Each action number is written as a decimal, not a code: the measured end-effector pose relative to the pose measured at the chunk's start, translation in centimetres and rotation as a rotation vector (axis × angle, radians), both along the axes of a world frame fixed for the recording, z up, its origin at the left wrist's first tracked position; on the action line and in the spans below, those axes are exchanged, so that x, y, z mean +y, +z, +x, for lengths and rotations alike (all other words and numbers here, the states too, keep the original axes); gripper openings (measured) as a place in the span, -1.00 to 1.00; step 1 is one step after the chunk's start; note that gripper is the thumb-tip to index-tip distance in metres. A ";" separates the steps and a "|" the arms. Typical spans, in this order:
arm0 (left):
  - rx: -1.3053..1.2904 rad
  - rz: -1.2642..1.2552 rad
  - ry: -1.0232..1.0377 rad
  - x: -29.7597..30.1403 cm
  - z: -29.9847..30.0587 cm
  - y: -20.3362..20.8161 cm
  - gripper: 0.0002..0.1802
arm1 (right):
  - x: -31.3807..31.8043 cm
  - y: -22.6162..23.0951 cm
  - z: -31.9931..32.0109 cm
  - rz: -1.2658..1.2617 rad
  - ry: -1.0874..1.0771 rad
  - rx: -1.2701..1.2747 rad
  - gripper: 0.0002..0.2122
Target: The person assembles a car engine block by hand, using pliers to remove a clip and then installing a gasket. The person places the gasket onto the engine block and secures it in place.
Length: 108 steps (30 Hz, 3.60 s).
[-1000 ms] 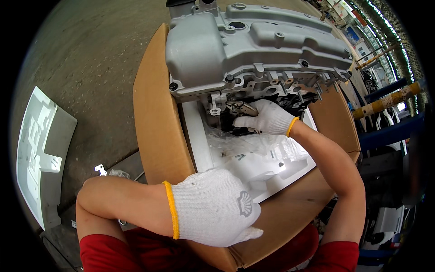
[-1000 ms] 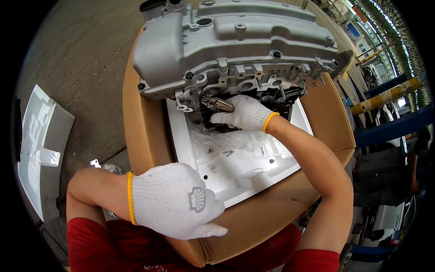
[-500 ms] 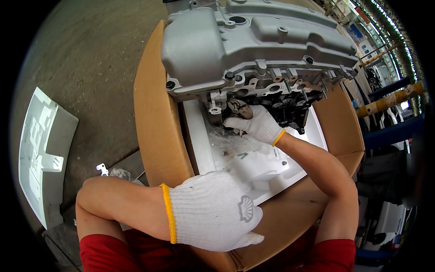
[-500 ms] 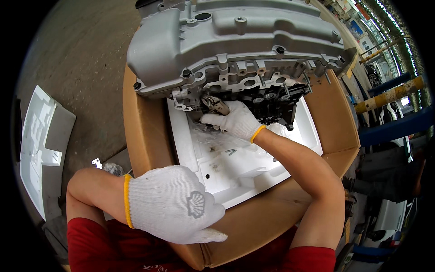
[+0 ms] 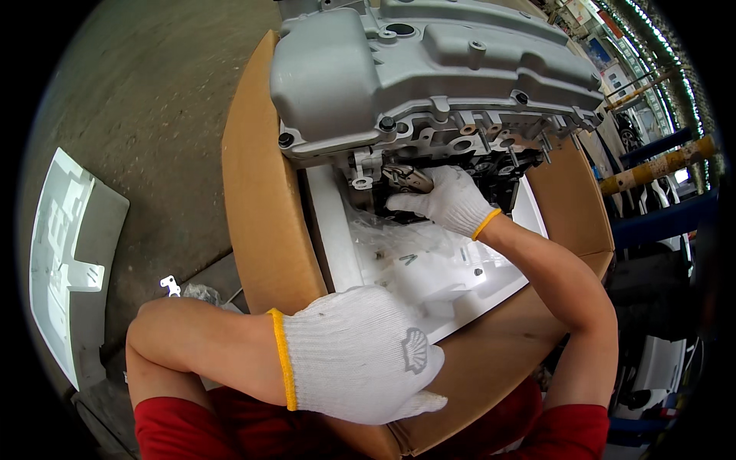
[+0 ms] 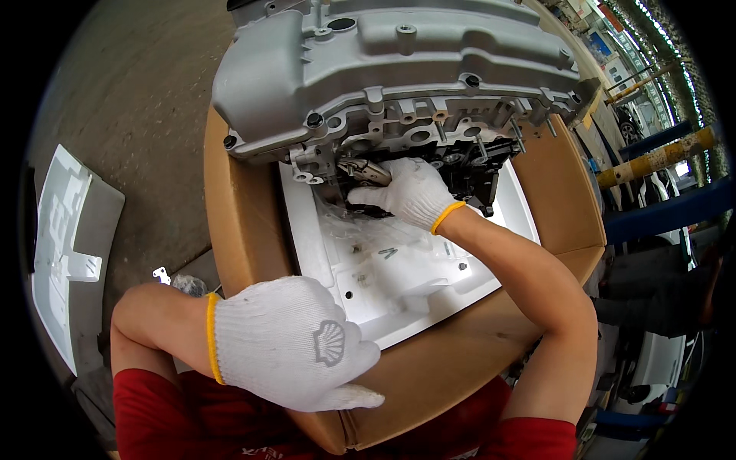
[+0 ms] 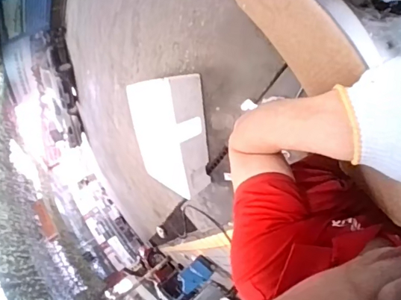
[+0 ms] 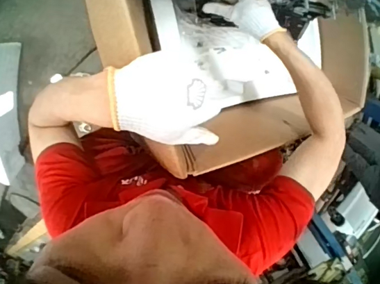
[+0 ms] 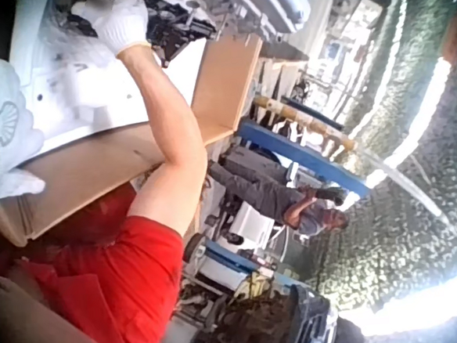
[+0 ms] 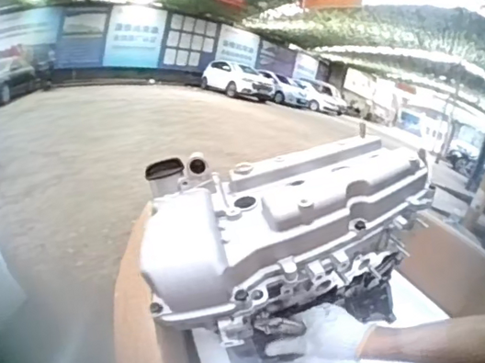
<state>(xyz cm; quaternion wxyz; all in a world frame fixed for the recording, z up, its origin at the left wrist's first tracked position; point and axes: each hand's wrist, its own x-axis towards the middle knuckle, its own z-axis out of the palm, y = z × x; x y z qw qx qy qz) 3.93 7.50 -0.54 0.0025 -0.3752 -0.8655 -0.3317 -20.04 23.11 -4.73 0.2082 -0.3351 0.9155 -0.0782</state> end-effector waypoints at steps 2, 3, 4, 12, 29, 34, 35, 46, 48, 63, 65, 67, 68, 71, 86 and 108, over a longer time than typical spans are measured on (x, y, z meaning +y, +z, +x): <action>0.017 0.034 0.009 0.2 0.0 -0.5 -0.39 | 1.4 -3.3 -0.3 -0.217 -0.018 -0.048 -0.40; 0.028 0.050 0.014 0.3 0.0 -0.7 -0.39 | 1.2 -3.7 0.1 -0.304 -0.050 -0.137 -0.43; 0.027 0.058 0.010 0.2 0.0 -0.5 -0.39 | 1.3 -4.5 0.2 -0.340 -0.067 -0.172 -0.43; 0.057 0.097 0.012 -0.2 -0.1 -0.5 -0.41 | 0.5 -0.8 -0.8 -0.050 -0.021 -0.131 -0.34; 0.035 0.035 -0.007 -0.2 -0.2 0.1 -0.37 | 1.0 -4.1 0.1 -0.419 0.016 -0.225 -0.36; -0.010 0.017 -0.017 -0.2 -0.2 0.1 -0.36 | 0.3 -0.6 -1.1 -0.014 0.037 -0.079 -0.30; 0.012 0.027 -0.018 -0.2 -0.2 -0.2 -0.36 | 0.2 0.2 -1.2 0.053 0.064 -0.024 -0.29; 0.063 0.042 -0.012 -0.3 -0.1 0.0 -0.36 | 1.4 -4.8 -0.5 -0.382 0.010 -0.115 -0.35; 0.081 0.070 -0.014 -0.4 -0.2 -0.1 -0.36 | 1.2 -4.5 -0.2 -0.397 -0.001 -0.138 -0.37; 0.035 -0.021 -0.026 -0.4 -0.4 0.6 -0.36 | 0.5 -0.9 -0.2 -0.072 0.000 -0.004 -0.29; 0.032 -0.017 -0.022 -0.3 -0.3 0.4 -0.37 | 1.0 -3.1 -0.3 -0.209 0.006 -0.045 -0.30; 0.030 -0.017 -0.030 -0.2 -0.4 0.5 -0.37 | 1.3 -4.1 -0.5 -0.309 0.011 -0.073 -0.30; 0.024 -0.023 -0.035 -0.3 -0.4 0.5 -0.36 | 1.1 -4.3 -0.4 -0.344 0.017 -0.086 -0.30; 0.054 -0.029 -0.025 -0.3 -0.2 0.4 -0.35 | 1.0 -3.7 -0.5 -0.299 0.012 -0.142 -0.32; -0.016 -0.059 -0.039 -0.3 -0.3 0.6 -0.34 | 0.0 0.8 -0.4 0.079 0.093 0.082 -0.29; 0.024 -0.179 -0.052 -0.3 -0.6 1.6 -0.28 | 3.6 1.1 -3.5 -0.003 0.173 -0.353 -0.40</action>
